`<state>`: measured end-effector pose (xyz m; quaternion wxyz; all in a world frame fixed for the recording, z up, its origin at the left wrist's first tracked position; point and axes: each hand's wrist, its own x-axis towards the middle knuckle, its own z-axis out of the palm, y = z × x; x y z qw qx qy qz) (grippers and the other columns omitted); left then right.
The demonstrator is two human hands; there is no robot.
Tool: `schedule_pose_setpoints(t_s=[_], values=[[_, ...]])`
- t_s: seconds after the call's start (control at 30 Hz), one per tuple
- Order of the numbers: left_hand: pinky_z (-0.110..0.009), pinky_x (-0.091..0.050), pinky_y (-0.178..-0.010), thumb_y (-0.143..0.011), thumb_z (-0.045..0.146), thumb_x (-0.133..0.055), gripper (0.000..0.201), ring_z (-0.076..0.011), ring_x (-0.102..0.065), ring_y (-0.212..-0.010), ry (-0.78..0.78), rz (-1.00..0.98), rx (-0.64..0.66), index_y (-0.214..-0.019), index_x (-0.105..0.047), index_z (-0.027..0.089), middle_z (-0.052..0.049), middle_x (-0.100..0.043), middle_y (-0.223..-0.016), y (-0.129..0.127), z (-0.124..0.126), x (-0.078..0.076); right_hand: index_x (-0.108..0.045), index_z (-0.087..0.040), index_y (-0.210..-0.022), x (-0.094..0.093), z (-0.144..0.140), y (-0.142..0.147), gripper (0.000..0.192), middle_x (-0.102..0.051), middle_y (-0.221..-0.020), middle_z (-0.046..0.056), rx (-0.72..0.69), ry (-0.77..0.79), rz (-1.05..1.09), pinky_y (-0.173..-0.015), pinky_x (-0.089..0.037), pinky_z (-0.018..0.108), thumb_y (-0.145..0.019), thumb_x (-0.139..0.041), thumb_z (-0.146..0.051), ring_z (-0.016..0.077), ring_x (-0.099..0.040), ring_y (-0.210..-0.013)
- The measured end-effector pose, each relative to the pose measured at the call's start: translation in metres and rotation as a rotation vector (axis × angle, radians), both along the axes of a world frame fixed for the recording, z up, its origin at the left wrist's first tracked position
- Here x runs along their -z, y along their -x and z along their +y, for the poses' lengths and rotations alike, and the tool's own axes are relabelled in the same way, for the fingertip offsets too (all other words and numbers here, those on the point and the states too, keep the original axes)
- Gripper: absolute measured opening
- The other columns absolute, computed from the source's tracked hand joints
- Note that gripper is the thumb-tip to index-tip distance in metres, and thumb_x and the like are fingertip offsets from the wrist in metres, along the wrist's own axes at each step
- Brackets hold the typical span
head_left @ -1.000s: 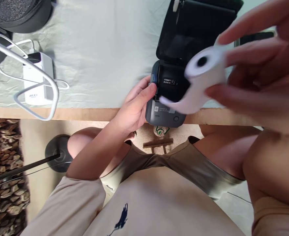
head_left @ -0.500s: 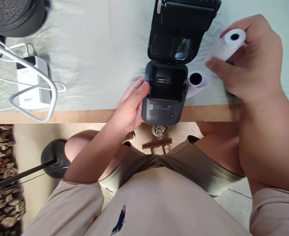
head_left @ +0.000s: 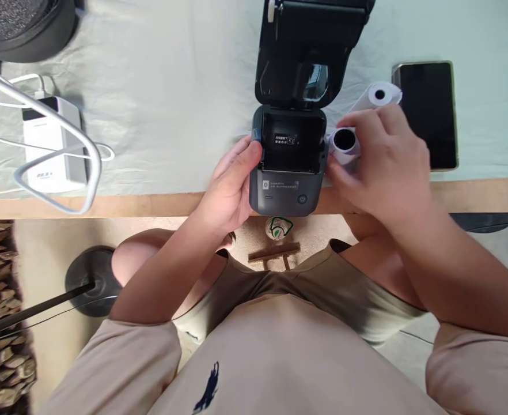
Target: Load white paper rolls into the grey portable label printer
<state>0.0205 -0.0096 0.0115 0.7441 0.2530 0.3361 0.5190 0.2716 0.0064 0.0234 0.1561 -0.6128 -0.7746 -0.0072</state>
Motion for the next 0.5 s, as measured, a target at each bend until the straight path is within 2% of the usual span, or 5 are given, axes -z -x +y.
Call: schedule_pose_setpoints(t_s=[0.1, 0.23, 0.37, 0.43, 0.5], values=[[-0.055, -0.072, -0.130, -0.120, 0.036, -0.069, 0.020, -0.0379, -0.072, -0.165, -0.005, -0.036, 0.009, -0.113, -0.081, 0.022, -0.008, -0.093, -0.129, -0.001, 0.001, 0.000, -0.076, -0.026, -0.139, 0.014, 0.005, 0.000, 0.045, -0.080, -0.129, 0.014, -0.028, 0.042, 0.008, -0.067, -0.045, 0.037, -0.097, -0.074, -0.042, 0.0258, -0.072, -0.093], [-0.053, -0.070, -0.130, -0.121, 0.025, -0.061, 0.022, -0.0344, -0.072, -0.166, 0.010, -0.014, 0.005, -0.112, -0.080, 0.020, -0.007, -0.091, -0.115, -0.002, 0.003, -0.003, -0.063, -0.029, -0.157, 0.025, 0.012, -0.009, 0.062, -0.079, -0.129, 0.009, -0.240, -0.090, 0.188, -0.081, -0.064, 0.043, -0.095, -0.069, -0.033, 0.0258, -0.075, -0.099], [-0.046, -0.066, -0.135, -0.120, 0.022, -0.064, 0.020, -0.0326, -0.074, -0.164, 0.028, 0.022, -0.050, -0.109, -0.081, 0.020, -0.007, -0.091, -0.112, -0.003, 0.003, -0.007, -0.059, -0.032, -0.161, 0.022, 0.022, -0.015, 0.072, -0.072, -0.127, 0.004, -0.287, -0.240, 0.463, -0.092, -0.070, 0.050, -0.096, -0.077, -0.056, 0.0244, -0.078, -0.103], [-0.045, -0.065, -0.135, -0.118, 0.019, -0.066, 0.019, -0.0318, -0.076, -0.160, 0.040, 0.040, -0.050, -0.107, -0.080, 0.020, -0.007, -0.090, -0.108, -0.003, 0.003, -0.009, -0.063, -0.037, -0.159, 0.018, 0.030, -0.016, 0.075, -0.068, -0.136, 0.002, -0.323, -0.374, 0.654, -0.087, -0.067, 0.047, -0.095, -0.076, -0.075, 0.0216, -0.078, -0.104], [-0.045, -0.068, -0.132, -0.118, 0.019, -0.065, 0.020, -0.0314, -0.080, -0.154, 0.044, 0.052, -0.043, -0.104, -0.080, 0.021, -0.004, -0.087, -0.100, -0.004, 0.002, -0.010, -0.065, -0.046, -0.160, 0.017, 0.038, -0.016, 0.076, -0.067, -0.143, -0.003, -0.406, -0.491, 0.795, -0.081, -0.059, 0.045, -0.094, -0.077, -0.082, 0.0210, -0.077, -0.109]])
